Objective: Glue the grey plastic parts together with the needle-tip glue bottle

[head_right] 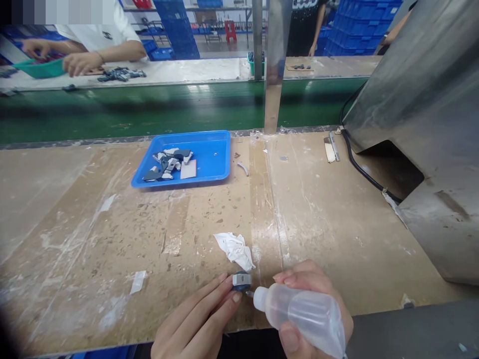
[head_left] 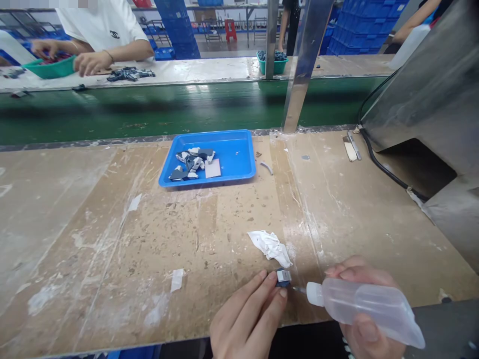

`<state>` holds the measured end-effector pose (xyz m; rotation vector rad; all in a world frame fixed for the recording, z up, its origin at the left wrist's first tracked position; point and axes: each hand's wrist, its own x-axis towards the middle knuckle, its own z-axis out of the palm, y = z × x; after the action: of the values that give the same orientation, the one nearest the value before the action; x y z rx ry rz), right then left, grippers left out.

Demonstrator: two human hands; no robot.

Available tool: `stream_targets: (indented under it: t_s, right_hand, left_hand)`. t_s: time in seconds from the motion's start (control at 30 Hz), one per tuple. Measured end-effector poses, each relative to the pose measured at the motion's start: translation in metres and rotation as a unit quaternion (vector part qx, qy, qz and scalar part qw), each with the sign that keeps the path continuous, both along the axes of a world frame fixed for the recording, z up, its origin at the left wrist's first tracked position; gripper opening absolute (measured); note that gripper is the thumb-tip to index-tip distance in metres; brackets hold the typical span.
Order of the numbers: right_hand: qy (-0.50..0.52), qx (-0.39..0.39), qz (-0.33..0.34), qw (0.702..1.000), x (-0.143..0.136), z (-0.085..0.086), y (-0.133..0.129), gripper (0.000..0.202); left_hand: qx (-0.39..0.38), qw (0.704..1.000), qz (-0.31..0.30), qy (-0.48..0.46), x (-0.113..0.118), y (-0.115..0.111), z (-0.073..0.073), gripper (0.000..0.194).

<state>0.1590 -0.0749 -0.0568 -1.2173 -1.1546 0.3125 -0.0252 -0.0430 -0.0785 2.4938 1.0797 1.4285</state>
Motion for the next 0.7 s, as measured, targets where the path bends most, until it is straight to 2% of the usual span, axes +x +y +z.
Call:
stream_targets:
  t_s: [0.27, 0.7]
  right_hand:
    - [-0.008, 0.012, -0.006, 1.0, -0.006, 0.006, 0.007, 0.022]
    - [-0.001, -0.029, -0.002, 1.0, 0.003, -0.012, -0.007, 0.031]
  left_hand:
    - [-0.013, 1.0, -0.002, -0.005, 0.0, -0.002, 0.001, 0.026]
    - [-0.007, 1.0, -0.006, -0.008, 0.0, -0.002, 0.0, 0.028]
